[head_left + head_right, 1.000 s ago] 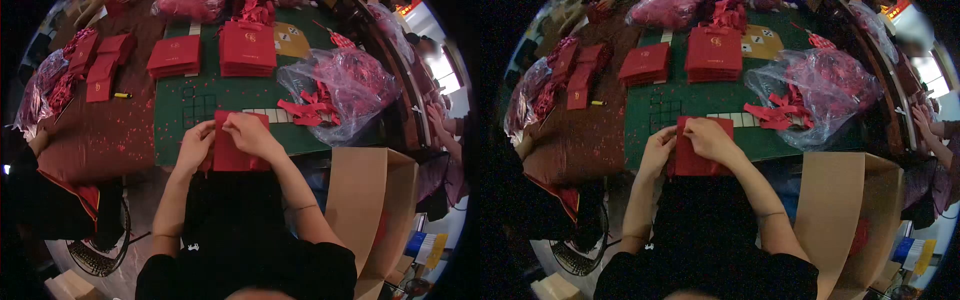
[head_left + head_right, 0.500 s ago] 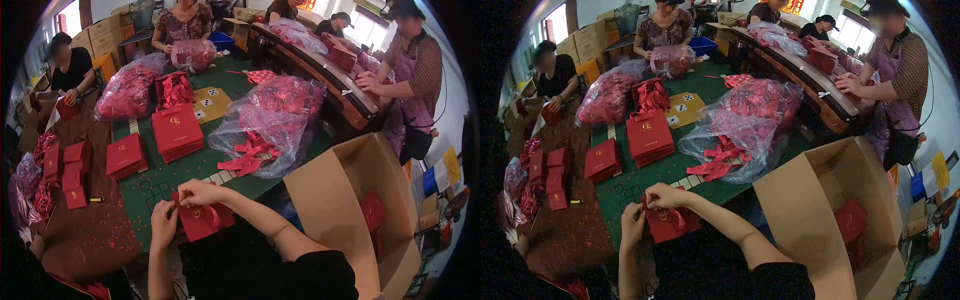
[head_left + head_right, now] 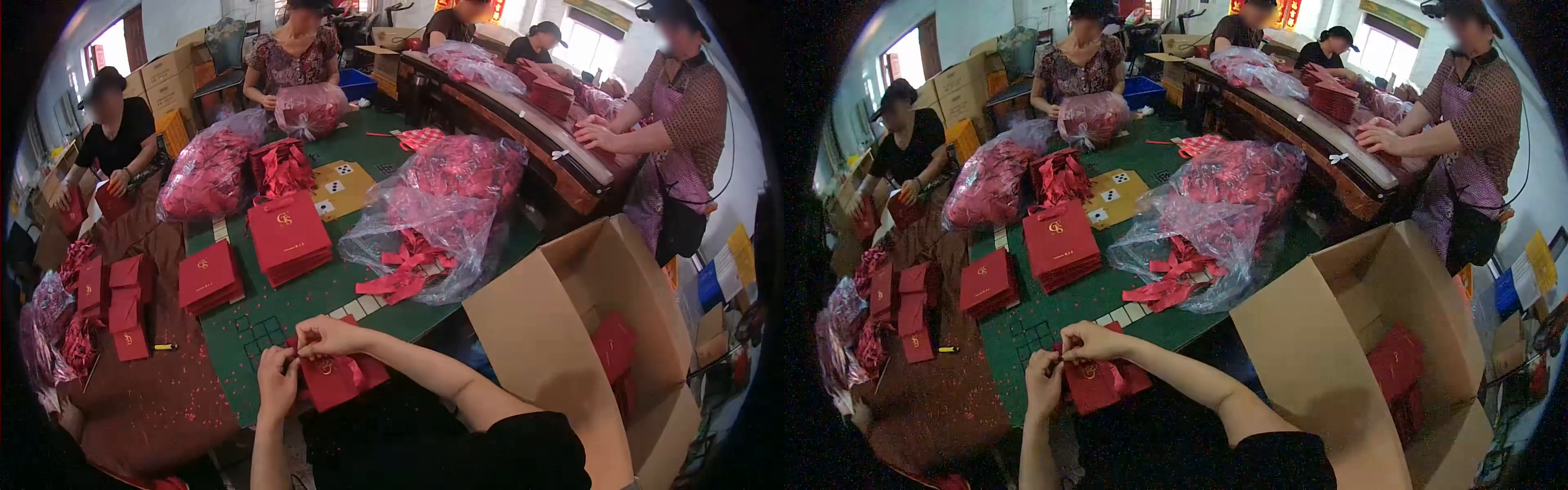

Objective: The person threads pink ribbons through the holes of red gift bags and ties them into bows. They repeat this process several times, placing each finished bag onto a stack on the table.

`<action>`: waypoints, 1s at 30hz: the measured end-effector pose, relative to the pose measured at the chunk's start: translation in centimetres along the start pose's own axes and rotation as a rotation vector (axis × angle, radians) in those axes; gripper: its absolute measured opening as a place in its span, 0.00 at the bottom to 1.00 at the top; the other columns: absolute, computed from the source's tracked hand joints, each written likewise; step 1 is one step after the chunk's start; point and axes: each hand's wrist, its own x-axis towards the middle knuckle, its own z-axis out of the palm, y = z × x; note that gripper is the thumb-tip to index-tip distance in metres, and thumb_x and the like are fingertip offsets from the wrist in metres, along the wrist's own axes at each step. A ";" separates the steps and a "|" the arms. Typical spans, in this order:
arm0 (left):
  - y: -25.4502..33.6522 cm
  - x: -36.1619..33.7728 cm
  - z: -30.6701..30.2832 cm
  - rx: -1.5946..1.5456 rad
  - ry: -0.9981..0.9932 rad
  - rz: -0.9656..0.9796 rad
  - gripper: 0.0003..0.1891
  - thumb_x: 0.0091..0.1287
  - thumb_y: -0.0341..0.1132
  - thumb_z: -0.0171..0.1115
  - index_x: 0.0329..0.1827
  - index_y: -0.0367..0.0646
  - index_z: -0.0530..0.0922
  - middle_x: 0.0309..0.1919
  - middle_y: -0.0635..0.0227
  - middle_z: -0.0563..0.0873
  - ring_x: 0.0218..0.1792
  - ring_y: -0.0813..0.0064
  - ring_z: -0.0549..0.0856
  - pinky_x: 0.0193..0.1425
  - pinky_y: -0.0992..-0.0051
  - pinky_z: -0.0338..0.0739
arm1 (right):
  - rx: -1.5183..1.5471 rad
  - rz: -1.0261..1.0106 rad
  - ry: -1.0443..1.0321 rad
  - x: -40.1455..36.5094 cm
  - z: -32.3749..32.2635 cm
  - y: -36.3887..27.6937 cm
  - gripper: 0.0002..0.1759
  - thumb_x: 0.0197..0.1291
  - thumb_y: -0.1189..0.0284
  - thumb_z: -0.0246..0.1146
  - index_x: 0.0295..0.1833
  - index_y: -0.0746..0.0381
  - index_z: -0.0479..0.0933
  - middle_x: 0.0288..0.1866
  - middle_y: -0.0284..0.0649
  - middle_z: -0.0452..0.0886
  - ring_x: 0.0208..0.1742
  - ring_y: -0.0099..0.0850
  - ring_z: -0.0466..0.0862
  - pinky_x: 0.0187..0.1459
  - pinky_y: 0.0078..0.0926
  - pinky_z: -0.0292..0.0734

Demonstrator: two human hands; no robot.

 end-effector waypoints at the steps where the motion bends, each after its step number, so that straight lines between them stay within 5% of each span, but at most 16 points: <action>1: 0.0 0.2 0.0 0.135 0.031 0.157 0.09 0.54 0.21 0.65 0.38 0.36 0.78 0.31 0.61 0.78 0.35 0.62 0.77 0.37 0.68 0.71 | 0.002 0.000 0.000 -0.1 -0.1 -0.1 0.07 0.60 0.76 0.64 0.34 0.64 0.72 0.28 0.35 0.80 0.28 0.19 0.77 0.31 0.19 0.73; 2: 0.1 0.3 -0.1 0.271 0.062 0.312 0.09 0.53 0.21 0.65 0.37 0.37 0.78 0.33 0.61 0.78 0.36 0.59 0.77 0.37 0.66 0.72 | -0.011 0.011 -0.014 -0.1 -0.2 -0.3 0.07 0.61 0.76 0.64 0.34 0.64 0.72 0.28 0.35 0.80 0.29 0.19 0.77 0.31 0.19 0.73; 11: 1.1 1.1 -2.0 0.642 -0.083 0.540 0.07 0.51 0.26 0.63 0.33 0.42 0.77 0.36 0.65 0.77 0.41 0.60 0.76 0.44 0.62 0.71 | -0.006 0.071 -0.077 0.2 -0.4 0.6 0.09 0.58 0.78 0.66 0.38 0.64 0.71 0.28 0.34 0.79 0.29 0.19 0.78 0.30 0.19 0.72; 17: -0.7 -0.6 -5.9 0.746 -0.031 0.462 0.08 0.52 0.26 0.65 0.30 0.42 0.74 0.33 0.63 0.74 0.40 0.58 0.74 0.43 0.60 0.67 | -0.109 0.064 -0.123 -0.2 -0.4 -0.3 0.10 0.57 0.76 0.67 0.37 0.64 0.71 0.27 0.36 0.81 0.29 0.21 0.81 0.30 0.20 0.74; 18: -1.3 -1.2 -6.9 0.823 -0.018 0.380 0.06 0.54 0.29 0.65 0.30 0.42 0.75 0.34 0.64 0.76 0.44 0.60 0.75 0.45 0.61 0.68 | -0.201 -0.123 -0.084 0.0 -0.3 1.2 0.08 0.59 0.77 0.66 0.35 0.65 0.72 0.26 0.38 0.81 0.27 0.23 0.83 0.28 0.20 0.74; 20: -2.5 -2.5 -8.7 0.846 0.037 0.320 0.06 0.55 0.29 0.65 0.31 0.42 0.75 0.34 0.63 0.75 0.43 0.59 0.75 0.45 0.61 0.68 | -0.121 -0.008 -0.114 0.0 -0.2 0.6 0.08 0.59 0.77 0.66 0.35 0.65 0.72 0.25 0.38 0.81 0.26 0.23 0.83 0.27 0.21 0.74; 25: -0.9 -4.3 -7.3 0.917 0.210 0.094 0.12 0.59 0.30 0.63 0.46 0.41 0.79 0.41 0.59 0.76 0.45 0.56 0.75 0.49 0.59 0.69 | -0.218 0.127 -0.147 0.0 0.0 -1.2 0.10 0.57 0.73 0.67 0.37 0.65 0.74 0.29 0.40 0.83 0.29 0.26 0.83 0.30 0.25 0.76; 28: 0.5 -4.4 -4.9 0.775 0.233 0.235 0.21 0.61 0.30 0.62 0.58 0.39 0.75 0.51 0.54 0.76 0.53 0.53 0.75 0.57 0.57 0.69 | -0.194 0.124 -0.115 0.1 0.4 -0.4 0.10 0.58 0.74 0.67 0.38 0.65 0.73 0.28 0.39 0.82 0.26 0.25 0.82 0.28 0.23 0.75; 30: 3.1 -4.4 -2.7 0.581 -0.017 0.202 0.27 0.63 0.31 0.61 0.66 0.36 0.68 0.59 0.51 0.74 0.60 0.51 0.73 0.63 0.56 0.67 | -0.206 0.061 -0.091 -0.1 0.5 -0.2 0.09 0.59 0.75 0.66 0.39 0.65 0.72 0.25 0.38 0.82 0.24 0.23 0.81 0.26 0.21 0.74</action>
